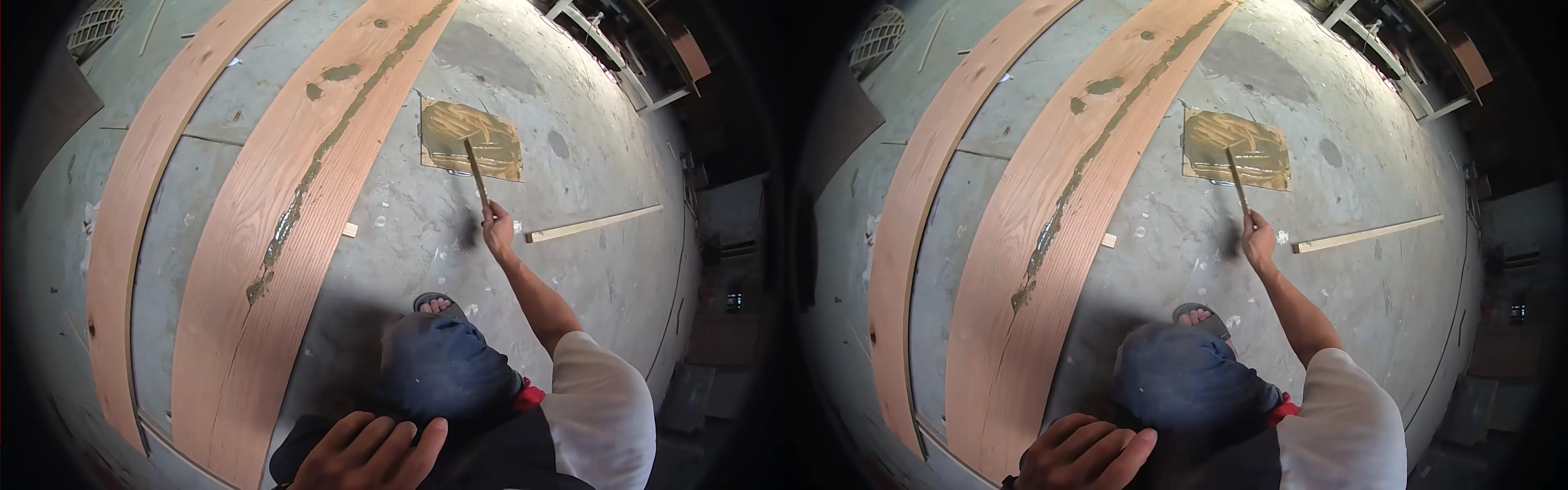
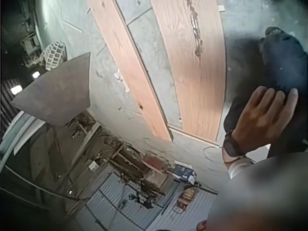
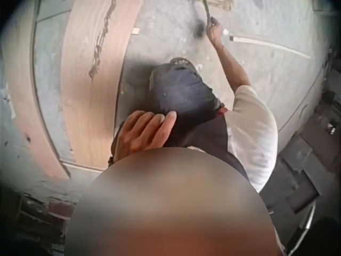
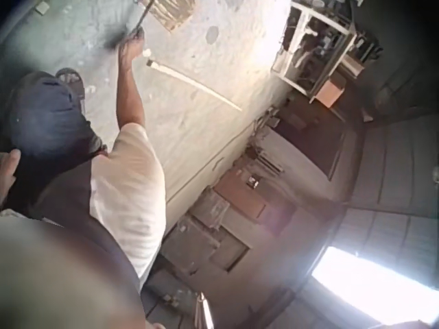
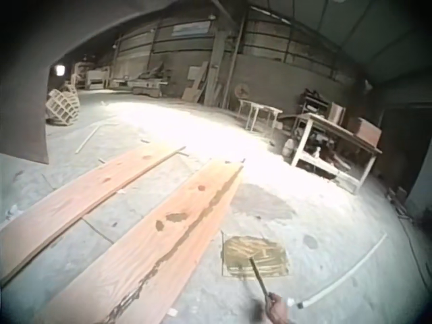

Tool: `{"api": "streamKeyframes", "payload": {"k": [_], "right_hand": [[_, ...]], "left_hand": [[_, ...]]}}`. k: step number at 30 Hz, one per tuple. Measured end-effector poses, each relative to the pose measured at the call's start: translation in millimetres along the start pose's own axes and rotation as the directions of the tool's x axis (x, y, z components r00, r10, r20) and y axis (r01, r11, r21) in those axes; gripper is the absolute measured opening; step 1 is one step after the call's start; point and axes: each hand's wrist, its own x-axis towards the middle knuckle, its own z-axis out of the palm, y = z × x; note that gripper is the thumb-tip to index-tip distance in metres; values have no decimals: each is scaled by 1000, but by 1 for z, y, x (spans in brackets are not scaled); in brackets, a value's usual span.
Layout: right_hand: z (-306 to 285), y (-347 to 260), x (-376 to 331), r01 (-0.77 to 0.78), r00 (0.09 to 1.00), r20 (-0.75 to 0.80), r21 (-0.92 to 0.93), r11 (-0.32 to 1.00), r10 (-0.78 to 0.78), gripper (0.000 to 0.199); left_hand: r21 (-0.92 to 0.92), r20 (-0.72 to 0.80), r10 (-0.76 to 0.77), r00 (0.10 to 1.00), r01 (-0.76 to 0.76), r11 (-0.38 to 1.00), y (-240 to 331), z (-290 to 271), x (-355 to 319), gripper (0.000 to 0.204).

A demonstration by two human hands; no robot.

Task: Applying a paste-like wood filler to the surface and joints of large wooden planks using a wooden spreader.

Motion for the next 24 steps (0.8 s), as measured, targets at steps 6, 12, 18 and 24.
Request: {"api": "streamKeyframes", "payload": {"k": [6,12,18,24], "right_hand": [[3,35,16,-82,997,-1,-113,990,83,30],[32,-4,4,-420,839,537,530,737,91,27],[18,-54,-50,-666,432,875,473,577,-219,29],[58,-151,-135,-276,36,921,382,882,-388,27]], "left_hand": [[-49,69,-6,998,9,999,-2,6,18,39],[-30,42,-42,998,43,999,3,21,21,39],[-88,-192,-98,976,83,993,7,37,-7,30],[38,-215,-13,977,22,999,18,38,-24,34]]}}
